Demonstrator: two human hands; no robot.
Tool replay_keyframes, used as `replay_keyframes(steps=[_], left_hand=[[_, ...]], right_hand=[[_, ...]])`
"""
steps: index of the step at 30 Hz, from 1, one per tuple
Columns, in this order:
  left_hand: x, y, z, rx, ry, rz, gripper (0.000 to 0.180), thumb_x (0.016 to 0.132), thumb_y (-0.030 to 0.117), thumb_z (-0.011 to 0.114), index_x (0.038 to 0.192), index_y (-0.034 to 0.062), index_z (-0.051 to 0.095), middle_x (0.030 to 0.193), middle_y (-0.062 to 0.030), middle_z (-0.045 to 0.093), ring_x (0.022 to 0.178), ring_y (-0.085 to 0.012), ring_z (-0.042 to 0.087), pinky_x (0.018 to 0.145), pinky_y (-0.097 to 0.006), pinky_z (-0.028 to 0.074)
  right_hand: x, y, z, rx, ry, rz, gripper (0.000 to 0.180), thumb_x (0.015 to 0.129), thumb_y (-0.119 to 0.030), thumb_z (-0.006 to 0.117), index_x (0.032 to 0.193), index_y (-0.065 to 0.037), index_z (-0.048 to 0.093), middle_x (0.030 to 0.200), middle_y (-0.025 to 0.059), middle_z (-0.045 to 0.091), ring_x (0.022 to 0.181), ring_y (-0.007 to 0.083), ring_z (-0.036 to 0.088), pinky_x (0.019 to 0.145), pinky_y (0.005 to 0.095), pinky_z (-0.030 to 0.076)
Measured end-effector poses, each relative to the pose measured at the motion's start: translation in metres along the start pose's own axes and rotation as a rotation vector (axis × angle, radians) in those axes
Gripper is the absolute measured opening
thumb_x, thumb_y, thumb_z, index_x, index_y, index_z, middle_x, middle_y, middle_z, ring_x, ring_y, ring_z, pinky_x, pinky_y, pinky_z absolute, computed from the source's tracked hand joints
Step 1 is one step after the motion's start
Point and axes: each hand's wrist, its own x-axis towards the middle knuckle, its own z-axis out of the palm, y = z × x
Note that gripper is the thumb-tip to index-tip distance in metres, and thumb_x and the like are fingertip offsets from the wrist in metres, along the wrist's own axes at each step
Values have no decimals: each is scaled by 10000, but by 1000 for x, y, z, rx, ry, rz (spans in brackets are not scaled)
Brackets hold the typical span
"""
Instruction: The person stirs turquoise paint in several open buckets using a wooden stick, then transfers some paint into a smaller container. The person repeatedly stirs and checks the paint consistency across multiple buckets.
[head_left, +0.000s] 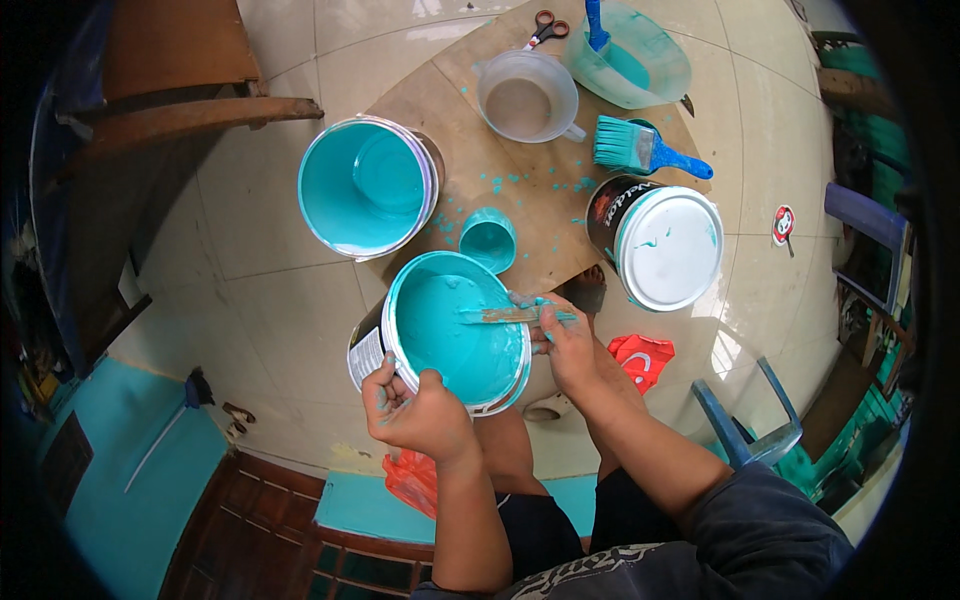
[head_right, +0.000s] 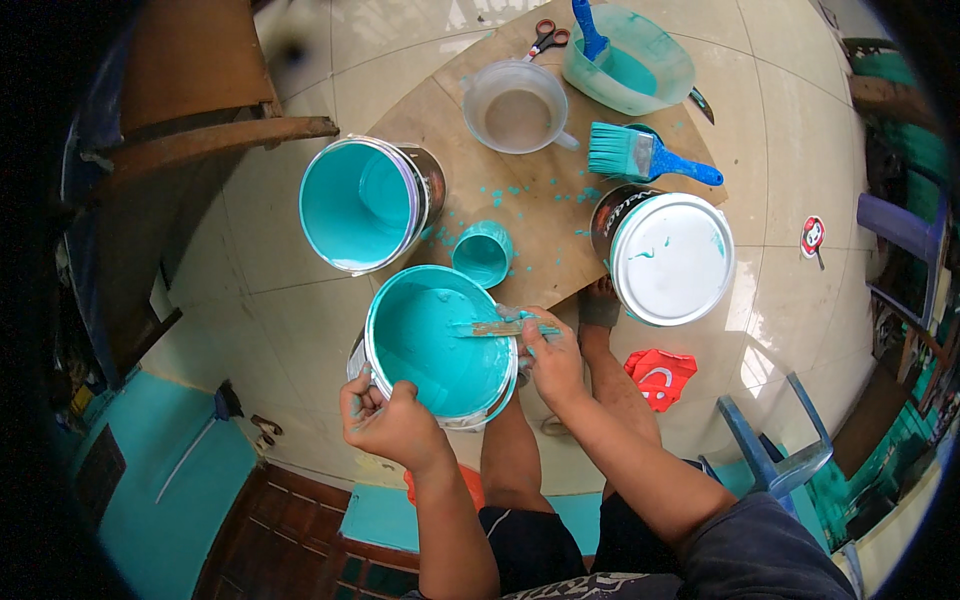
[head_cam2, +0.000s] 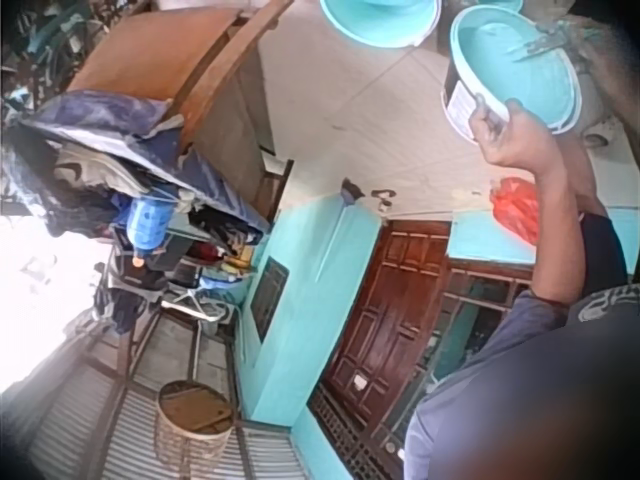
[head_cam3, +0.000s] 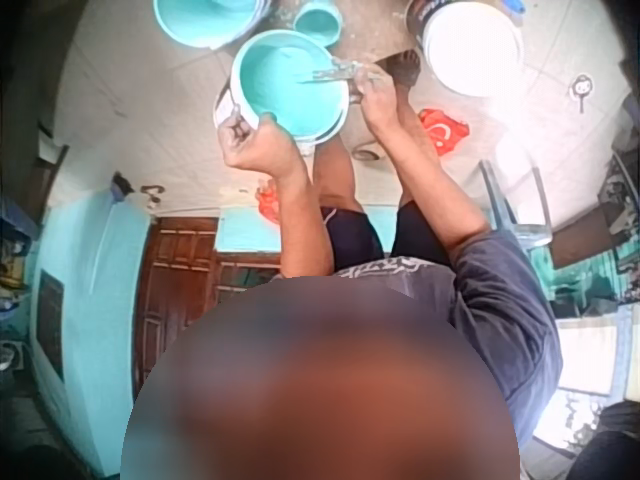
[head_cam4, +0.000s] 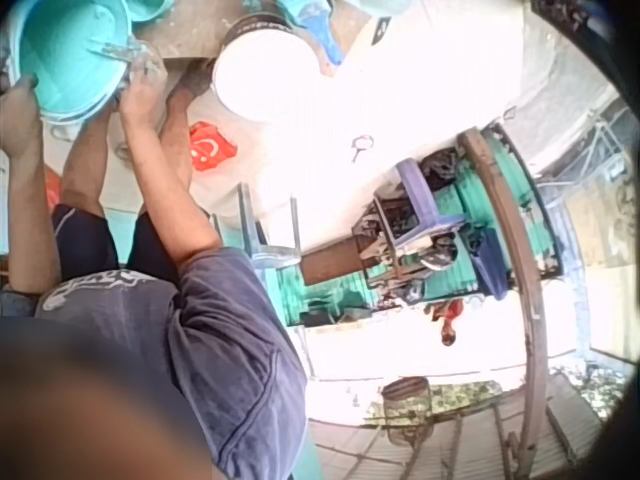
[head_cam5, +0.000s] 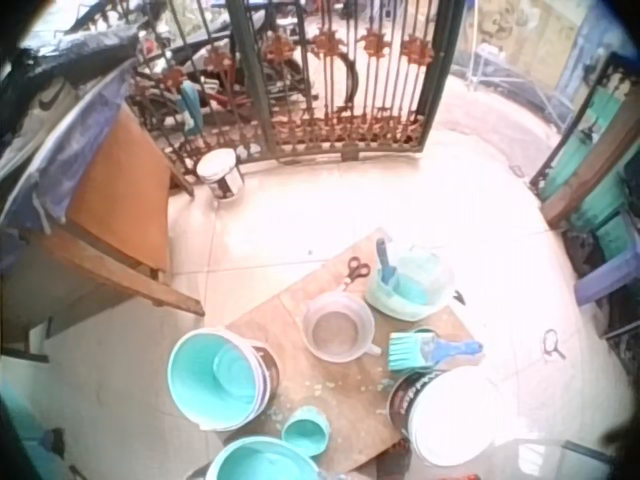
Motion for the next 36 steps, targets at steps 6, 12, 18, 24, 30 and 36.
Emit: replay_keyframes(steps=[6,12,18,24,30,36], left_hand=[[-3,6,2,16,1,12,304,598,-163,618,891,-84,622,866,-100,634,709,-128,502,662,-277,412],[-4,10,3,2,-18,-8,318,599,-162,626,907,-83,625,873,-103,621,743,-140,526,685,-280,422],[-6,14,7,-26,-19,-3,332,603,-166,630,926,-85,630,886,-108,622,757,-146,544,693,-283,429],[-6,17,7,0,-24,39,327,619,-178,617,934,-90,619,908,-135,638,779,-159,574,714,-289,456],[-9,23,9,10,-44,68,335,642,-212,592,960,-108,602,933,-178,639,838,-188,626,772,-309,511],[-9,25,9,13,-61,74,330,651,-208,595,967,-115,600,933,-172,630,845,-187,620,781,-304,504]], right_hand=[[4,6,1,79,48,-46,399,1009,-343,597,1194,10,610,842,9,614,670,49,510,552,200,404],[5,3,1,112,87,-18,382,1011,-319,597,1193,17,607,831,9,603,663,51,504,548,201,396],[6,-3,2,131,69,3,388,1009,-332,596,1183,15,607,908,44,651,701,68,580,569,201,456],[8,-3,2,117,50,-4,387,1010,-338,591,1184,7,600,992,73,681,707,78,612,581,210,491],[10,-1,2,177,52,32,345,1017,-318,578,1165,-7,600,1051,93,696,697,93,642,551,208,505],[11,2,0,185,90,67,351,1011,-316,587,1184,-10,596,1040,99,696,687,108,657,533,220,514]])
